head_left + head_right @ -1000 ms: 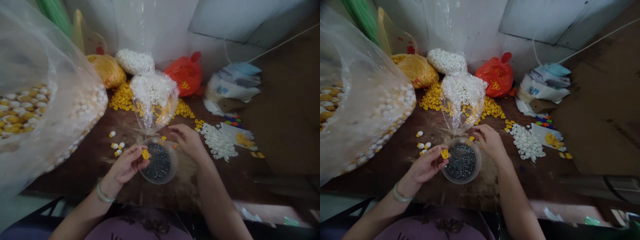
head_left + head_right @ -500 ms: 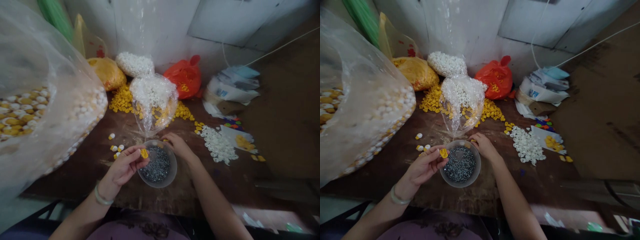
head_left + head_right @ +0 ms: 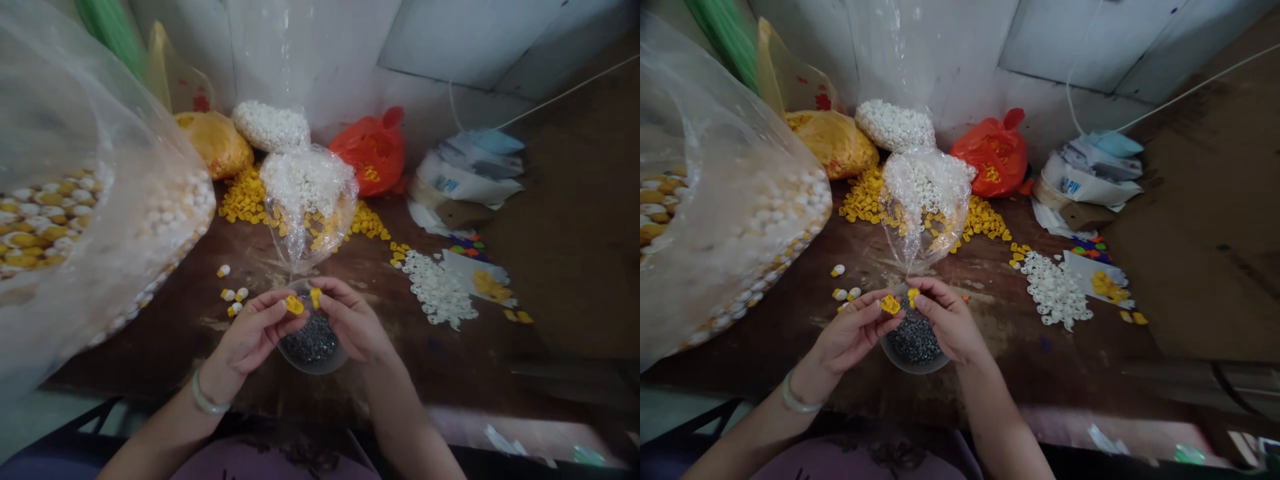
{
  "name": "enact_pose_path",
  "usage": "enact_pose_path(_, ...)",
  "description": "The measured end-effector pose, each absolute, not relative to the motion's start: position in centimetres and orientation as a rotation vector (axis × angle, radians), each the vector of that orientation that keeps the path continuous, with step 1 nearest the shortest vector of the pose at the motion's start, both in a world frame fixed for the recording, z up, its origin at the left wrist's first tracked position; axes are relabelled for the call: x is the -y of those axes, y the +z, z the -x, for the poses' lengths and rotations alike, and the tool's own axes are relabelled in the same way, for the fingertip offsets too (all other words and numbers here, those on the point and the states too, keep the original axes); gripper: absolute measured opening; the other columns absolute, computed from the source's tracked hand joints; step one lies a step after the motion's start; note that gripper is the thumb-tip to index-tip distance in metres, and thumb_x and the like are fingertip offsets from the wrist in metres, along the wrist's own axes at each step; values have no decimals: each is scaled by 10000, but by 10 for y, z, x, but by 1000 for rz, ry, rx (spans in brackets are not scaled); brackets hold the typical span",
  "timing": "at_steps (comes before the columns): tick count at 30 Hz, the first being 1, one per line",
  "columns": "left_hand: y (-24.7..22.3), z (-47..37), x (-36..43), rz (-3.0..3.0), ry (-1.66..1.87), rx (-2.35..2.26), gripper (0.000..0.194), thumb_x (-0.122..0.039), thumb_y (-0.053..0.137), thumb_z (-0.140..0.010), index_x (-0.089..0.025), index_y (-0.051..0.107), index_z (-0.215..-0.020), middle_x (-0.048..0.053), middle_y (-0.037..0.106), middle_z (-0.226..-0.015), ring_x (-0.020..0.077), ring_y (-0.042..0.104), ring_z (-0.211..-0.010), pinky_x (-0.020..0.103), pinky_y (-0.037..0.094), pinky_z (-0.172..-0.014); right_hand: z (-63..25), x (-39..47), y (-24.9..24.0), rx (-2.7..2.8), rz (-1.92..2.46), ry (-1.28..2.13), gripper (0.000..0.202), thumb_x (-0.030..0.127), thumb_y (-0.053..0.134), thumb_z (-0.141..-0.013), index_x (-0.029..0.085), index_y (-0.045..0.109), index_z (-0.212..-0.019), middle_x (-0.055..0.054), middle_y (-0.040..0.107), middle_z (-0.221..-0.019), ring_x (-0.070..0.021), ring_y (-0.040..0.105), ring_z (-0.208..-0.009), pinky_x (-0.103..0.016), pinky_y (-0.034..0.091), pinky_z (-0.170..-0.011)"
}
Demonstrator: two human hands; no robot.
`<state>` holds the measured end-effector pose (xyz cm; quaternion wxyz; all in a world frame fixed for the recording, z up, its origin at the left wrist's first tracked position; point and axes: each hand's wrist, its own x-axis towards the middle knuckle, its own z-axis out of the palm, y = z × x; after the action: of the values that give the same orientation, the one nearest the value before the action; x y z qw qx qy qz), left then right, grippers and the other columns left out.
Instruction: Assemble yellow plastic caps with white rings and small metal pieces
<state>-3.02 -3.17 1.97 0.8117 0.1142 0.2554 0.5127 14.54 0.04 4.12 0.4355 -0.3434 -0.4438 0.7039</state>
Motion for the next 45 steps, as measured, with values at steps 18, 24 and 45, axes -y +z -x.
enact_pose_path(18,31,28,37,-209,1170,-611,270,-210,882,-584,-171,766,-824,34,779,-806,135,731,-691,184,596,-699,-131,17,31,1136,955,1580,263,418,841,-708,267,747,-903,-6,697,-886,-155,625,-818,-259,511,-759)
enact_pose_path(24,36,19,37,-158,1262,-669,304,-210,919,-490,-154,767,-748,30,770,-755,119,710,-657,182,589,-669,-117,17,38,1092,961,1499,246,444,815,-724,245,720,-835,-1,672,-869,-155,607,-825,-268,509,-773)
enact_pose_path(45,36,17,37,-161,1352,-796,332,-227,930,-413,-152,756,-687,37,755,-690,124,681,-615,240,565,-666,-115,11,40,1638,1086,938,25,236,685,-765,241,676,-788,-3,602,-837,-174,551,-799,-292,427,-714)
